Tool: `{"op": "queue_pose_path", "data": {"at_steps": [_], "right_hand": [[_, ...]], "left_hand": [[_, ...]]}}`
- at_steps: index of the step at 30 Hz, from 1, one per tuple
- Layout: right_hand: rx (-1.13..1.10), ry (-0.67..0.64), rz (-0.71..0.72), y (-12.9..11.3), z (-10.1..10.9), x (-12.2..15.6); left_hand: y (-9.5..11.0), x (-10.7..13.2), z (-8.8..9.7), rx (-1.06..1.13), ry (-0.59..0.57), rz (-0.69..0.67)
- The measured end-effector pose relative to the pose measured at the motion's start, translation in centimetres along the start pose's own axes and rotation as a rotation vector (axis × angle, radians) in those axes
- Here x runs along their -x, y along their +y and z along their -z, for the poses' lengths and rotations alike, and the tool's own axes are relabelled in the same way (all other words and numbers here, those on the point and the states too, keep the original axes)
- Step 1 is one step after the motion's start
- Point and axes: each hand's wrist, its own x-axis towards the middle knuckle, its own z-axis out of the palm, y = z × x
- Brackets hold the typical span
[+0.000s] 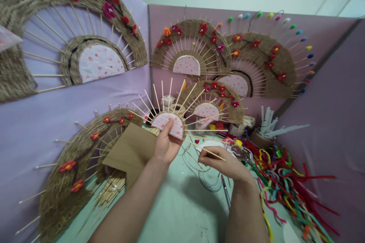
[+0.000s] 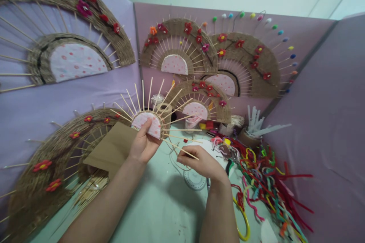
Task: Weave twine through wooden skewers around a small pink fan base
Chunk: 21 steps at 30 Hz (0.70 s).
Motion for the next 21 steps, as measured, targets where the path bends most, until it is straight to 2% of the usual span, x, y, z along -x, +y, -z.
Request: {"op": "queue_pose_path", "data": {"at_steps": [2,4,9,12,17,21], "right_hand": [[-0.024,0.032,0.0,0.5,0.3,0.2],[-0.067,0.126,-0.02,1.2,0.8,0.4],[-0.227,0.57,0.013,3.2,2.2,1.1],[-0.344,0.747,0.102,3.1,2.3,1.2],[-0.406,0.829,0.202,1.9,1.8,1.4],[-0.363,0.783,0.192,1.4,1.6,1.9]], "left_hand": [[0.1,-0.1,0.1,0.001,0.001,-0.024],[0.2,-0.2,0.2,-0.005,0.004,-0.056],[0.4,-0.4,0.4,-0.085,-0.006,-0.159],[0.3,-0.4,0.5,-0.15,-0.034,-0.201],[0.2,-0.4,0.6,-0.2,-0.045,-0.226],[0.3,-0.6,0.7,-0.192,-0.029,-0.233]]}}
